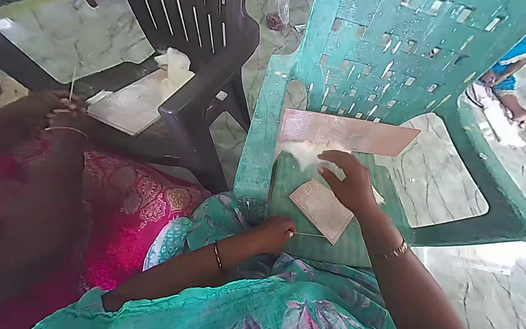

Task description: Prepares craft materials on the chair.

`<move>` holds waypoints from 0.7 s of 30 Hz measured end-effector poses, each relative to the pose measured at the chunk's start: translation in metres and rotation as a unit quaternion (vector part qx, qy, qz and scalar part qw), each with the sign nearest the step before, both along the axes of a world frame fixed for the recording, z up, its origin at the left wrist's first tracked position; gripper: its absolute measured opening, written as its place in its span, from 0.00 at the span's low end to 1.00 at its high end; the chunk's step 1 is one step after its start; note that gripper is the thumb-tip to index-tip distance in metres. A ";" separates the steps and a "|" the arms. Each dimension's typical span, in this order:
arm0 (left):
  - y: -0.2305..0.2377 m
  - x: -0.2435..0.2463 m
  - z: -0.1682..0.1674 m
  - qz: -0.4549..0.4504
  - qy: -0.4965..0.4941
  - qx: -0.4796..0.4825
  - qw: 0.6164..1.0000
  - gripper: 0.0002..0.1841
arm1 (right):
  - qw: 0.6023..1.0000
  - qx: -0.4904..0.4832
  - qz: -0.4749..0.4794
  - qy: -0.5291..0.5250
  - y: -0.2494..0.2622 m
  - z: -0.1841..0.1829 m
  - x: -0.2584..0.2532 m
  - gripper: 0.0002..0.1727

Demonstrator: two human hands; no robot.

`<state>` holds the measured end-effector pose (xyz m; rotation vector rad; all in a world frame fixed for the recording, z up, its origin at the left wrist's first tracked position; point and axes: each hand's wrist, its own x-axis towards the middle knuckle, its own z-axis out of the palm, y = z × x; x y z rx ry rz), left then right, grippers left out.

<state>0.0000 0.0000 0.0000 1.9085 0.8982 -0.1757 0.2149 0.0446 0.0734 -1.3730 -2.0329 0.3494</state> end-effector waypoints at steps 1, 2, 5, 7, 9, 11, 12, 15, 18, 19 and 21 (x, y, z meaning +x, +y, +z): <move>0.002 0.001 0.003 -0.004 0.000 -0.014 1.000 0.17 | 0.997 0.018 -0.036 -0.061 0.017 -0.014 0.012 0.15; 0.005 0.001 0.006 -0.008 -0.003 -0.030 1.000 0.18 | 0.993 0.021 -0.059 -0.102 0.034 -0.030 0.023 0.14; 0.012 0.000 -0.006 -0.023 -0.013 -0.042 0.999 0.17 | 0.980 -0.024 -0.109 -0.166 0.071 -0.074 0.049 0.16; 0.014 -0.001 -0.008 -0.026 -0.023 -0.044 0.998 0.16 | 0.971 -0.060 -0.141 -0.181 0.084 -0.093 0.054 0.18; 0.014 -0.002 -0.009 -0.026 -0.030 -0.046 0.998 0.16 | 0.969 -0.049 -0.153 -0.188 0.090 -0.108 0.055 0.17; 0.013 -0.003 -0.010 -0.025 -0.035 -0.047 0.998 0.16 | 0.973 -0.008 -0.152 -0.176 0.091 -0.118 0.056 0.12; 0.012 -0.003 -0.011 -0.023 -0.040 -0.046 0.998 0.16 | 0.976 0.009 -0.146 -0.160 0.091 -0.121 0.055 0.11; 0.012 -0.003 -0.011 -0.019 -0.042 -0.044 0.998 0.16 | 0.988 0.037 -0.124 -0.089 0.077 -0.118 0.055 0.08; 0.012 -0.003 -0.009 -0.019 -0.037 -0.034 0.999 0.16 | 0.994 0.043 -0.105 -0.007 0.040 -0.095 0.047 0.05; 0.012 -0.002 -0.008 -0.020 -0.028 -0.029 0.999 0.16 | 0.993 0.053 -0.100 0.030 0.025 -0.088 0.044 0.04; 0.011 -0.001 -0.009 -0.019 -0.013 -0.027 0.999 0.16 | 0.984 0.061 -0.108 0.125 -0.005 -0.077 0.037 0.05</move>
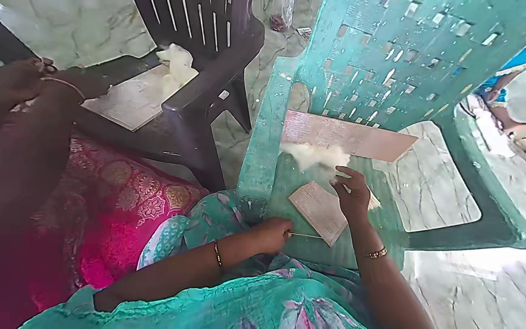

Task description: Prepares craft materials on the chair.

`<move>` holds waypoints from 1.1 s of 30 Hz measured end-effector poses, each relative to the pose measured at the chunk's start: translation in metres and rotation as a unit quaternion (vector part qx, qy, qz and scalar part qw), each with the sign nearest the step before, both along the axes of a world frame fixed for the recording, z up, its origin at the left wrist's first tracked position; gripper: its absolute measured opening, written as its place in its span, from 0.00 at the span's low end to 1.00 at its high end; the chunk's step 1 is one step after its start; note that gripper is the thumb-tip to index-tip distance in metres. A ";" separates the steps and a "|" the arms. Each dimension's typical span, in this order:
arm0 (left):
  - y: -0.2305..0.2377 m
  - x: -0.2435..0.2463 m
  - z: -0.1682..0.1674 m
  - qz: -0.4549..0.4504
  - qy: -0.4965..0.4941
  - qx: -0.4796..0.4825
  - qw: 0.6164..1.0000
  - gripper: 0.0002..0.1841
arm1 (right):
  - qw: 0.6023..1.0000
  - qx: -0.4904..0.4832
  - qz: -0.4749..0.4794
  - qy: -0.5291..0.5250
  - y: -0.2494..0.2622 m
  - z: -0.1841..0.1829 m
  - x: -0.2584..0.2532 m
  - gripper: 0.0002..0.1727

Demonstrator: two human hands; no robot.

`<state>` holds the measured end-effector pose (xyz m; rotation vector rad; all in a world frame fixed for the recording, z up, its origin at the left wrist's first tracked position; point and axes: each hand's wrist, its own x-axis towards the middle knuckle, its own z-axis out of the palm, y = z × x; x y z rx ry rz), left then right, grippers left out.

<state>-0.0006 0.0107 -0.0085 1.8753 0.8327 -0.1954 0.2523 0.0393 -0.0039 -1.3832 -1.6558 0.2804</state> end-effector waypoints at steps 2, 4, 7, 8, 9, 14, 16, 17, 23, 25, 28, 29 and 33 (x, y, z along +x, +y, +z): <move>-0.002 0.002 0.001 0.008 0.006 0.000 1.000 0.17 | 0.984 -0.027 -0.018 0.174 -0.028 0.016 -0.010 0.05; -0.004 0.005 0.004 0.010 0.028 0.002 1.000 0.18 | 0.916 -0.050 -0.006 0.397 -0.048 0.031 -0.019 0.11; -0.004 0.006 0.006 0.030 0.042 0.007 0.999 0.18 | 0.834 -0.083 0.022 0.545 -0.072 0.045 -0.027 0.18; -0.004 0.005 0.006 0.044 0.039 0.004 0.998 0.18 | 0.821 -0.089 0.034 0.564 -0.078 0.045 -0.030 0.18; -0.004 0.004 0.005 0.062 0.030 0.000 0.998 0.17 | 0.812 -0.092 0.046 0.575 -0.085 0.044 -0.032 0.17; -0.012 0.000 0.007 0.244 -0.075 -0.032 0.966 0.15 | 0.815 -0.096 0.033 0.570 -0.114 0.027 -0.045 0.12; -0.022 0.005 0.014 0.317 -0.149 -0.041 0.936 0.12 | 0.822 -0.109 0.031 0.559 -0.123 0.021 -0.049 0.11; -0.027 0.009 0.018 0.344 -0.190 -0.052 0.918 0.11 | 0.822 -0.113 0.033 0.558 -0.126 0.017 -0.052 0.10; -0.045 0.028 0.050 0.339 -0.288 -0.098 0.890 0.04 | 0.817 -0.134 0.056 0.559 -0.135 0.007 -0.063 0.09; -0.049 0.030 0.053 0.330 -0.280 -0.086 0.897 0.04 | 0.818 -0.138 0.060 0.556 -0.136 0.008 -0.065 0.08; -0.052 0.031 0.054 0.333 -0.263 -0.068 0.903 0.03 | 0.803 -0.144 0.048 0.576 -0.137 0.010 -0.063 0.08; -0.052 0.031 0.055 0.335 -0.255 -0.064 0.905 0.04 | 0.794 -0.149 0.040 0.588 -0.137 0.012 -0.061 0.08; -0.055 0.029 0.059 0.339 -0.237 -0.062 0.908 0.03 | 0.797 -0.176 0.057 0.575 -0.137 0.012 -0.052 0.08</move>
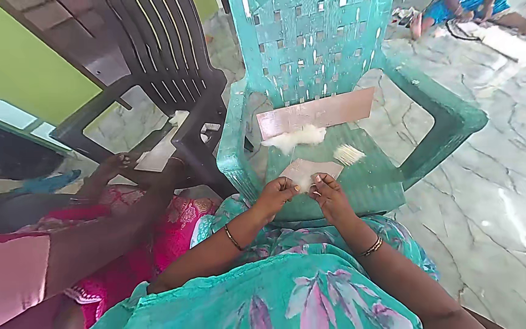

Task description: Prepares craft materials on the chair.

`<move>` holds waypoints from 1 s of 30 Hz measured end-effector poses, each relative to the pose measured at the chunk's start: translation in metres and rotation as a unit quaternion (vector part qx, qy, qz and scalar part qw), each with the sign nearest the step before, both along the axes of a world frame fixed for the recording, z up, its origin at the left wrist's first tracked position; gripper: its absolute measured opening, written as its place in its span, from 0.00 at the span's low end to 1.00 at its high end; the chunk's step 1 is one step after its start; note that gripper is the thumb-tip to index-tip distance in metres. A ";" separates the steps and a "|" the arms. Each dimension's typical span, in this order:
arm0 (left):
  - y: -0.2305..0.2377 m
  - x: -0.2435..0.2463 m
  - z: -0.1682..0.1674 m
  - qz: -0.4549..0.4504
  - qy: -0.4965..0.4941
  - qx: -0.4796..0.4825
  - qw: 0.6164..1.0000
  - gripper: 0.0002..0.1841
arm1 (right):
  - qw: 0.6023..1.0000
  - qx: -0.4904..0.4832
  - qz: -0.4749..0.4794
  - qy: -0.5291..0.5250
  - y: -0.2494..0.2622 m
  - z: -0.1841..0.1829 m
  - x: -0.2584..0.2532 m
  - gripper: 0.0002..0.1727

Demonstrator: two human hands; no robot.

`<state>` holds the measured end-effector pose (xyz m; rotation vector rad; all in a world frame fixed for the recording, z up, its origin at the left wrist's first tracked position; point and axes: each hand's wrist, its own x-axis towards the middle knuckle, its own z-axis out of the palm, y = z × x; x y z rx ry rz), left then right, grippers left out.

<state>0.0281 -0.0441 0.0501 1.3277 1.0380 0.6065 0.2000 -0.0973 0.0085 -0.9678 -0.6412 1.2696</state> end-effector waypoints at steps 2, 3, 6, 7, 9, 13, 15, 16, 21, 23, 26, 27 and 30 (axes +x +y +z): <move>-0.001 0.000 0.001 -0.001 -0.001 -0.002 1.000 0.03 | 0.999 -0.005 0.038 -0.030 -0.001 0.001 0.003 0.10; -0.002 0.001 0.002 -0.002 0.000 0.000 1.000 0.03 | 0.998 -0.008 0.054 -0.042 -0.001 0.001 0.003 0.09; -0.002 0.004 0.002 -0.007 0.008 0.010 1.000 0.02 | 0.999 -0.011 0.020 -0.044 0.001 0.000 0.002 0.05; -0.001 0.005 0.003 -0.007 0.011 0.011 1.000 0.02 | 0.999 -0.009 0.005 -0.039 0.002 -0.001 0.003 0.06; -0.001 0.007 0.004 -0.006 0.016 0.010 1.000 0.03 | 0.999 -0.005 -0.014 -0.031 0.003 -0.001 0.006 0.07; 0.001 0.010 0.002 -0.002 0.026 0.007 1.000 0.02 | 0.999 -0.017 -0.038 -0.018 0.005 -0.001 0.010 0.07; 0.002 0.012 0.000 -0.004 0.024 0.005 1.000 0.02 | 0.999 -0.017 -0.022 -0.026 0.006 -0.001 0.011 0.06; 0.003 0.013 -0.001 -0.004 0.021 0.005 1.000 0.02 | 0.999 -0.018 -0.009 -0.033 0.006 0.000 0.012 0.05; 0.012 0.021 -0.002 -0.028 0.029 0.018 0.999 0.10 | 0.999 -0.018 -0.015 -0.042 0.011 0.000 0.014 0.05; 0.020 0.028 -0.003 -0.034 0.036 0.033 0.998 0.06 | 0.999 -0.016 -0.025 -0.040 0.014 -0.001 0.017 0.05; 0.032 0.042 0.000 -0.008 0.044 0.046 0.998 0.04 | 0.998 -0.040 -0.042 -0.021 0.020 0.002 0.022 0.07; 0.035 0.047 0.001 0.001 0.042 0.044 0.998 0.04 | 0.998 -0.044 -0.042 -0.013 0.022 0.003 0.024 0.08; 0.041 0.062 0.000 -0.001 0.034 0.039 0.999 0.03 | 0.999 -0.029 -0.042 -0.011 0.027 0.000 0.030 0.05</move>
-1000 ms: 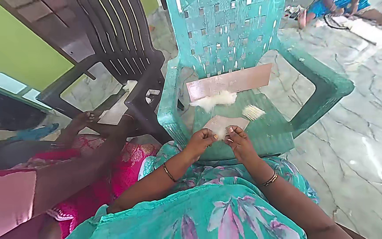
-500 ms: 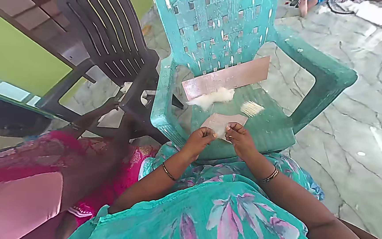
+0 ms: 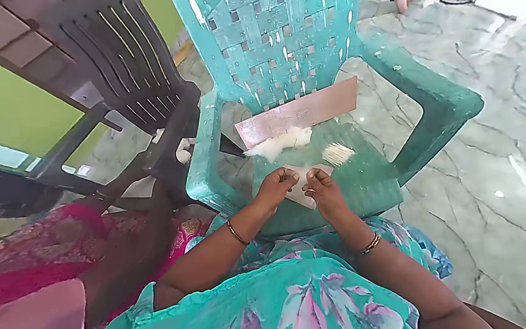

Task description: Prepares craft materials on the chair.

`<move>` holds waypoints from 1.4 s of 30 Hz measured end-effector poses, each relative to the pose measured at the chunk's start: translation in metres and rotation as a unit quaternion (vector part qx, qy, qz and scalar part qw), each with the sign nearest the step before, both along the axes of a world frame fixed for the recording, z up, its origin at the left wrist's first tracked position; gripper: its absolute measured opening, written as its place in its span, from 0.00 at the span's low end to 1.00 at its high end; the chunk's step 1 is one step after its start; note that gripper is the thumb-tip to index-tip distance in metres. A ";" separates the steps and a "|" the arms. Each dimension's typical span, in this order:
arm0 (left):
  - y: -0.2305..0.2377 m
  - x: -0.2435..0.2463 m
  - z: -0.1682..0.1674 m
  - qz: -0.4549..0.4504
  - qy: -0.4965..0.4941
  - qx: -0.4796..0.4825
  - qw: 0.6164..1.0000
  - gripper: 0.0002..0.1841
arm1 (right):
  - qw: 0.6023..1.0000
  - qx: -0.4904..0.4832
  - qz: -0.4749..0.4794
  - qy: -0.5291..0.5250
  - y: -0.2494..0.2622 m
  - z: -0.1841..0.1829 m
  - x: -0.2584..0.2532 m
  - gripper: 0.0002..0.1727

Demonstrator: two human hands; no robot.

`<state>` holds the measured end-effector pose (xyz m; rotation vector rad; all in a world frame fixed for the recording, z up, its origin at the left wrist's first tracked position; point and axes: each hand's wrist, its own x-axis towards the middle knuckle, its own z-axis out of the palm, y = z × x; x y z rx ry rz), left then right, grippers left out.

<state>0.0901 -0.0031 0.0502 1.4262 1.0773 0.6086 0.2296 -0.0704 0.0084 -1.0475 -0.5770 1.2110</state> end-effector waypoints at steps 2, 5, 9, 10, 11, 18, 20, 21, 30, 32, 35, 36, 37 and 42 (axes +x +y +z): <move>0.003 0.008 -0.004 -0.009 0.001 -0.001 1.000 0.03 | 0.999 0.008 -0.036 -0.006 0.005 -0.005 0.004 0.03; 0.013 0.018 -0.007 0.025 0.011 -0.005 1.000 0.03 | 0.994 -0.004 -0.108 -0.001 0.013 -0.007 0.016 0.03; 0.036 0.027 -0.008 0.077 0.029 0.012 0.997 0.05 | 0.986 -0.056 -0.151 0.031 0.024 -0.008 0.035 0.03; 0.043 0.031 -0.007 0.089 0.050 0.031 0.994 0.07 | 0.986 -0.058 -0.152 0.032 0.026 -0.009 0.037 0.03; 0.053 0.036 -0.008 0.102 0.071 0.054 0.991 0.09 | 0.987 -0.057 -0.148 0.030 0.028 -0.011 0.038 0.04; 0.159 0.050 -0.050 0.148 0.294 0.146 0.933 0.18 | 0.990 -0.047 -0.127 -0.035 0.038 -0.024 0.037 0.05; 0.168 0.044 -0.055 0.122 0.382 0.127 0.907 0.27 | 0.989 -0.041 -0.127 -0.055 0.037 -0.025 0.040 0.04; 0.169 0.042 -0.056 0.131 0.399 0.119 0.900 0.30 | 0.989 -0.039 -0.126 -0.065 0.036 -0.025 0.042 0.04; 0.098 0.041 -0.014 0.121 0.171 0.198 0.957 0.26 | 0.993 -0.019 -0.103 -0.057 0.037 -0.024 0.044 0.04; 0.067 0.038 -0.007 0.047 0.159 0.183 0.969 0.21 | 0.994 -0.012 -0.097 -0.044 0.035 -0.022 0.042 0.03; 0.039 0.030 -0.003 -0.031 0.113 0.106 0.987 0.19 | 0.997 0.006 -0.070 -0.045 0.032 -0.025 0.037 0.02; 0.035 0.028 -0.005 -0.050 0.098 0.090 0.990 0.19 | 0.997 0.011 -0.058 -0.046 0.030 -0.025 0.035 0.02; 0.030 0.026 -0.006 -0.065 0.085 0.075 0.991 0.20 | 0.998 0.016 -0.043 -0.045 0.027 -0.024 0.032 0.02; 0.008 0.014 -0.001 -0.059 0.085 0.062 0.993 0.07 | 0.999 0.030 -0.026 0.008 0.009 -0.017 0.018 0.05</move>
